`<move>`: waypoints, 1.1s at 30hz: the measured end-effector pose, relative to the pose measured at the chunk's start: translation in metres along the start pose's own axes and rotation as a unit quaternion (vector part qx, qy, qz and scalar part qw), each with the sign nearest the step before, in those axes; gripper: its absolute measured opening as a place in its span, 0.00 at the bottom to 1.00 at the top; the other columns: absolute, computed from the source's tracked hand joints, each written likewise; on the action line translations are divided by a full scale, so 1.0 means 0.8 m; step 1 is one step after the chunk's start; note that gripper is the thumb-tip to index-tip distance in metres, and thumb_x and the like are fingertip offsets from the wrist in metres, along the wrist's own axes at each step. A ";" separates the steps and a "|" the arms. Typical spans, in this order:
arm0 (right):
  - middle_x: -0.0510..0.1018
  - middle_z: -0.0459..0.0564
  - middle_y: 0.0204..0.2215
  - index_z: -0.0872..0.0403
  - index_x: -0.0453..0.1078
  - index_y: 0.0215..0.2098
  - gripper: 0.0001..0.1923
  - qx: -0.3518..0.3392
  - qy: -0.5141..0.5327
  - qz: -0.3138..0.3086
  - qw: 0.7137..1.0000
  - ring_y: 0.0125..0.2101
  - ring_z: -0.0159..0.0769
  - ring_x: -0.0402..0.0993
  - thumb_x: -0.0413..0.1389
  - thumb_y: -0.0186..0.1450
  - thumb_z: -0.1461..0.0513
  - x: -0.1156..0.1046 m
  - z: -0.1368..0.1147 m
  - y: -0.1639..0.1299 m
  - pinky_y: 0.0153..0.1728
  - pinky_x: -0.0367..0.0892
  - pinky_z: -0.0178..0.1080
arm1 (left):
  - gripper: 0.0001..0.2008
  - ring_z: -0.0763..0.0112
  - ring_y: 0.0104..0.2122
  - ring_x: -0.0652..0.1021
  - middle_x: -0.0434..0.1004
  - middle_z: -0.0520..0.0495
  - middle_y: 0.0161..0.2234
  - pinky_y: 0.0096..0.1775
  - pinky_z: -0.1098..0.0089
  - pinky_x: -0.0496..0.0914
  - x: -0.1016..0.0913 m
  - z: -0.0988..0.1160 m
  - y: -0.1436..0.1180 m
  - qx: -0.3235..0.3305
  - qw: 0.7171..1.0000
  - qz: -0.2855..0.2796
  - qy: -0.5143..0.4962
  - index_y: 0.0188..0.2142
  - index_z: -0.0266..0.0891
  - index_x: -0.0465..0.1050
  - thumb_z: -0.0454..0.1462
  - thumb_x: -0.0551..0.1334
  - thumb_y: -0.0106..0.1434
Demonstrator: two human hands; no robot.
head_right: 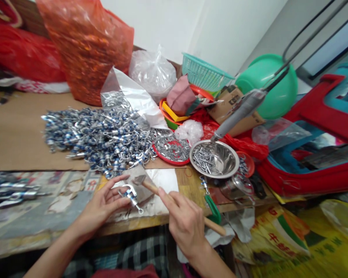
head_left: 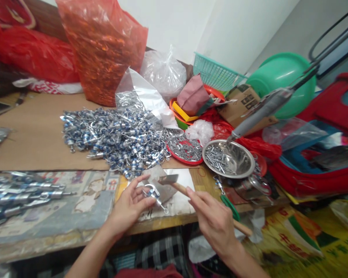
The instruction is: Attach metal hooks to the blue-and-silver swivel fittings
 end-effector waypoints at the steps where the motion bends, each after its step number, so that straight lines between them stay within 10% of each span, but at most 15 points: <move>1: 0.75 0.49 0.34 0.47 0.59 0.55 0.25 -0.001 0.004 0.005 1.000 0.32 0.34 0.71 0.43 0.62 0.71 0.000 -0.002 0.000 0.30 0.64 0.34 | 0.33 0.70 0.33 0.75 0.72 0.51 0.31 0.37 0.70 0.69 0.000 0.001 0.000 0.000 1.000 0.001 0.000 0.50 0.40 0.56 0.35 0.67 0.45; 13: 0.76 0.53 0.41 0.55 0.68 0.47 0.17 0.190 0.170 -0.100 0.962 0.40 0.38 0.73 0.51 0.60 0.59 0.059 0.084 0.023 0.39 0.67 0.37 | 0.08 0.68 0.29 0.76 0.77 0.49 0.26 0.35 0.69 0.69 0.000 0.004 -0.001 0.013 0.993 0.019 0.116 0.28 0.36 0.72 0.37 0.66 0.46; 20: 0.73 0.54 0.42 0.55 0.70 0.44 0.15 0.190 0.035 -0.047 0.980 0.43 0.36 0.68 0.46 0.63 0.66 0.082 0.137 0.122 0.46 0.60 0.36 | 0.07 0.64 0.37 0.74 0.74 0.45 0.33 0.41 0.67 0.66 -0.002 0.013 0.002 0.152 0.952 0.048 0.261 0.22 0.39 0.76 0.39 0.62 0.50; 25: 0.75 0.53 0.34 0.55 0.74 0.34 0.13 0.196 0.028 -0.074 0.977 0.40 0.39 0.70 0.52 0.54 0.73 0.097 0.165 0.173 0.43 0.61 0.37 | 0.09 0.64 0.30 0.77 0.78 0.47 0.27 0.36 0.67 0.69 0.000 0.010 -0.002 0.087 0.971 0.066 0.214 0.27 0.38 0.76 0.41 0.61 0.52; 33: 0.77 0.50 0.35 0.56 0.72 0.39 0.11 0.172 0.143 -0.028 0.974 0.36 0.32 0.72 0.49 0.62 0.65 0.060 0.088 0.152 0.39 0.65 0.34 | 0.14 0.62 0.32 0.79 0.81 0.46 0.30 0.37 0.68 0.73 0.010 0.016 -0.007 0.058 0.988 0.101 0.100 0.34 0.37 0.73 0.37 0.65 0.45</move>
Point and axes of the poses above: each hand's wrist, its own y-axis towards the middle knuckle, its own x-axis out of the palm, z = x × y, the point moved 1 cm from there along y, towards the middle knuckle
